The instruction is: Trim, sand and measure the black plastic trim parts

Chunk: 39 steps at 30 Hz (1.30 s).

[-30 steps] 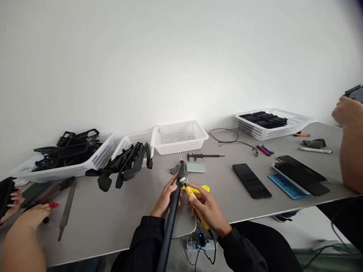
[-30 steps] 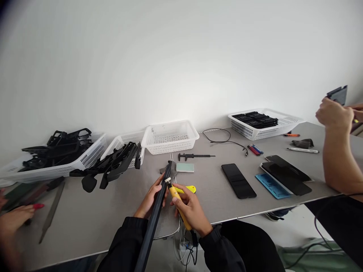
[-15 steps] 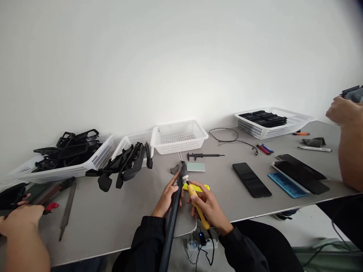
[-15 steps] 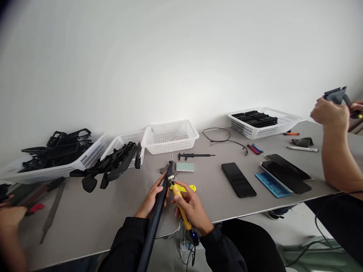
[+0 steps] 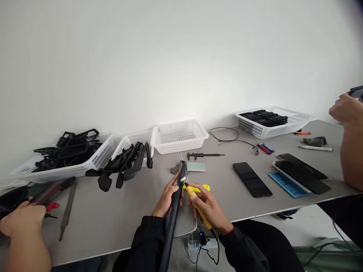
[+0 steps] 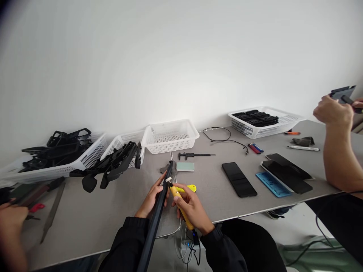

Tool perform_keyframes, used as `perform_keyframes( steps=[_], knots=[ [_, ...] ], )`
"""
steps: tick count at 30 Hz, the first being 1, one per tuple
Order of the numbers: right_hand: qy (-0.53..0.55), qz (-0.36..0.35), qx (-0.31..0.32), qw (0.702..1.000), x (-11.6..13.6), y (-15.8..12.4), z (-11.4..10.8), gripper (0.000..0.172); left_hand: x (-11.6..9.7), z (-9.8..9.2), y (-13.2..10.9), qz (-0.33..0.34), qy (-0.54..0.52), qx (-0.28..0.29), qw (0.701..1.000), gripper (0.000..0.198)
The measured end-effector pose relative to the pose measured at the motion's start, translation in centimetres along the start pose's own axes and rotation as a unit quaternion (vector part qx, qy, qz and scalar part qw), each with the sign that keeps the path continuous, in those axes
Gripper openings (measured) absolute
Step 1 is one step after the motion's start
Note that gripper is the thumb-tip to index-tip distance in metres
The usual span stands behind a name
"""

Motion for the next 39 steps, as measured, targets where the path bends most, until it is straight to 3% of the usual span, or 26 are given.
perform_keyframes(
  steps=[16, 39],
  knots=[
    [0.025, -0.006, -0.031, 0.999, -0.78, 0.38, -0.48, 0.066, -0.03, 0.17, -0.09, -0.005, -0.006, 0.006, 1.0, 0.083],
    [0.032, -0.016, -0.025, 0.999, -0.98, 0.48, -0.55, 0.059, 0.16, 0.03, -0.02, -0.004, 0.011, 0.003, 1.0, 0.085]
  ],
)
Point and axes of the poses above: each hand's wrist, its own y-axis towards the middle knuckle, its own z-axis out of the palm, x = y × z, the point moved 7 cm from there along y, towards the middle knuckle, and after that the axes turned 11 degrees about -y, right-handed, at the moved point
